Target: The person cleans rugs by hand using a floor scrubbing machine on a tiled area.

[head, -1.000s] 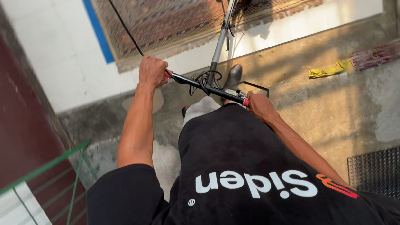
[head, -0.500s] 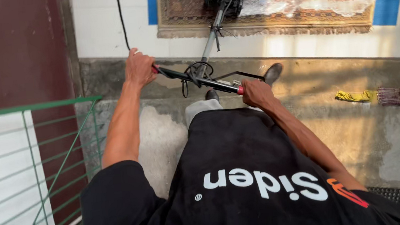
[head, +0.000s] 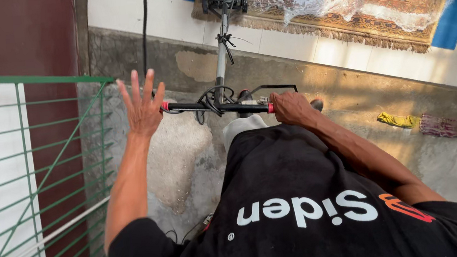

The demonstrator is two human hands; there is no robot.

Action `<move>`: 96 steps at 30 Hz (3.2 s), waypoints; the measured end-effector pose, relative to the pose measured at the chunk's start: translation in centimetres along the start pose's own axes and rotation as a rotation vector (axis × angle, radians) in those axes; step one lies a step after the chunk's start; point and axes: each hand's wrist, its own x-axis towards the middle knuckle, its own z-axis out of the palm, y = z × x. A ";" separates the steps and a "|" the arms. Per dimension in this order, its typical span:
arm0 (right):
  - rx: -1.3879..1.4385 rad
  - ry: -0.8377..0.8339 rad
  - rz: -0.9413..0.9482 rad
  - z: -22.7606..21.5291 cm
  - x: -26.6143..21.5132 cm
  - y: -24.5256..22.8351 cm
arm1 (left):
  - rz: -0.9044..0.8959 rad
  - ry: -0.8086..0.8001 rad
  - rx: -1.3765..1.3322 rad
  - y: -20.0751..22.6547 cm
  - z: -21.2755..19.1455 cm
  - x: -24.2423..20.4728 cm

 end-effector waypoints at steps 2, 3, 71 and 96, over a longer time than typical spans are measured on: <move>-0.004 0.091 -0.078 -0.4 -0.2 -0.8 | -0.128 0.084 0.004 0.7 -0.8 -1.1; 0.003 0.174 -0.142 -0.2 -1.0 -1.5 | -0.135 0.063 0.000 0.9 -1.2 -1.7; 0.597 0.271 0.954 17.8 -34.6 20.0 | 0.843 -0.328 -0.219 45.6 11.1 32.3; 0.389 0.415 0.638 22.2 -41.5 37.3 | 0.579 -0.415 -0.191 58.3 13.4 33.0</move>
